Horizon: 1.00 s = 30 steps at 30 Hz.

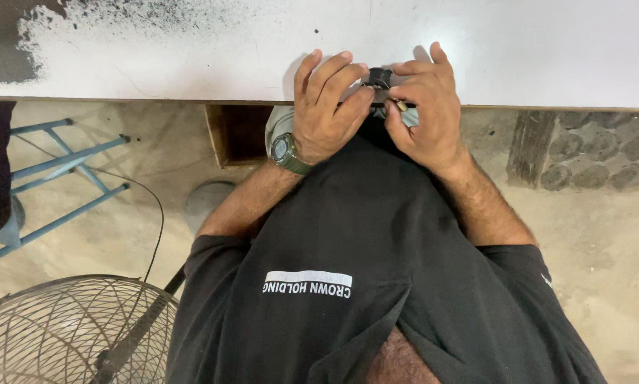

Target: The person sits at a workbench and assembles small black plastic components onto metal hub parts, fitting each piece into place by hand and using a small flat tool to help seat the pieces. Finished assemblies are set aside on the bench as more components are picked up and worked on one at a time.

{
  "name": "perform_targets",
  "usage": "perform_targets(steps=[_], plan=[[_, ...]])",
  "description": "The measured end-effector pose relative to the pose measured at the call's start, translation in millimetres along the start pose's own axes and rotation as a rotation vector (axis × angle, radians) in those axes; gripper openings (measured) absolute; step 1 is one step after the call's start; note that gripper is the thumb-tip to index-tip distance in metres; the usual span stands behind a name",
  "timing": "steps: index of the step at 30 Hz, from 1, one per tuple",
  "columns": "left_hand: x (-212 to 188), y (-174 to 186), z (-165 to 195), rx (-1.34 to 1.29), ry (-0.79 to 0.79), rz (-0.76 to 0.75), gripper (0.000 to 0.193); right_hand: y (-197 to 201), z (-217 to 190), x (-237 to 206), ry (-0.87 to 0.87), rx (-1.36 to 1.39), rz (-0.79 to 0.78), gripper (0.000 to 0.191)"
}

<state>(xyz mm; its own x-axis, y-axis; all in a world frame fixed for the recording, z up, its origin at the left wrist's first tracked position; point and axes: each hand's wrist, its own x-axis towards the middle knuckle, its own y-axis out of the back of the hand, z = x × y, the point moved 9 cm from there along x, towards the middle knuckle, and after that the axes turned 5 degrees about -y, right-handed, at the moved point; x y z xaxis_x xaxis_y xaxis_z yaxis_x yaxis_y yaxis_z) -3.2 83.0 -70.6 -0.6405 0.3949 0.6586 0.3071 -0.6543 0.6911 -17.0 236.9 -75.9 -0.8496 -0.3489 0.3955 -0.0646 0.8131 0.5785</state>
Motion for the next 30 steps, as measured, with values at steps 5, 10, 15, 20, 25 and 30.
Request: perform_targets(steps=[5,10,15,20,25,30], plan=[[1.2,1.2,0.0,0.019,-0.040,0.034,0.019,-0.8,-0.6,-1.2,-0.001,-0.032,0.015,0.030],[0.9,0.7,0.4,0.023,-0.058,0.036,0.017,-1.1,-3.8,-2.7,0.027,-0.069,0.014,0.033],[-2.6,0.8,1.1,0.012,-0.055,0.030,0.017,-3.0,-4.2,-3.3,0.039,-0.105,-0.001,0.034],[-4.7,-0.5,1.5,0.025,-0.058,0.039,0.018,-3.8,-3.1,-4.4,0.058,-0.135,-0.014,0.033],[-5.6,-1.2,-1.8,0.007,-0.042,0.033,0.019,-4.2,-1.7,-3.8,0.041,-0.118,-0.026,0.033],[-6.9,-1.3,-0.1,0.025,-0.063,-0.008,0.018,-4.6,-3.7,-4.7,0.003,-0.103,-0.010,0.033]])
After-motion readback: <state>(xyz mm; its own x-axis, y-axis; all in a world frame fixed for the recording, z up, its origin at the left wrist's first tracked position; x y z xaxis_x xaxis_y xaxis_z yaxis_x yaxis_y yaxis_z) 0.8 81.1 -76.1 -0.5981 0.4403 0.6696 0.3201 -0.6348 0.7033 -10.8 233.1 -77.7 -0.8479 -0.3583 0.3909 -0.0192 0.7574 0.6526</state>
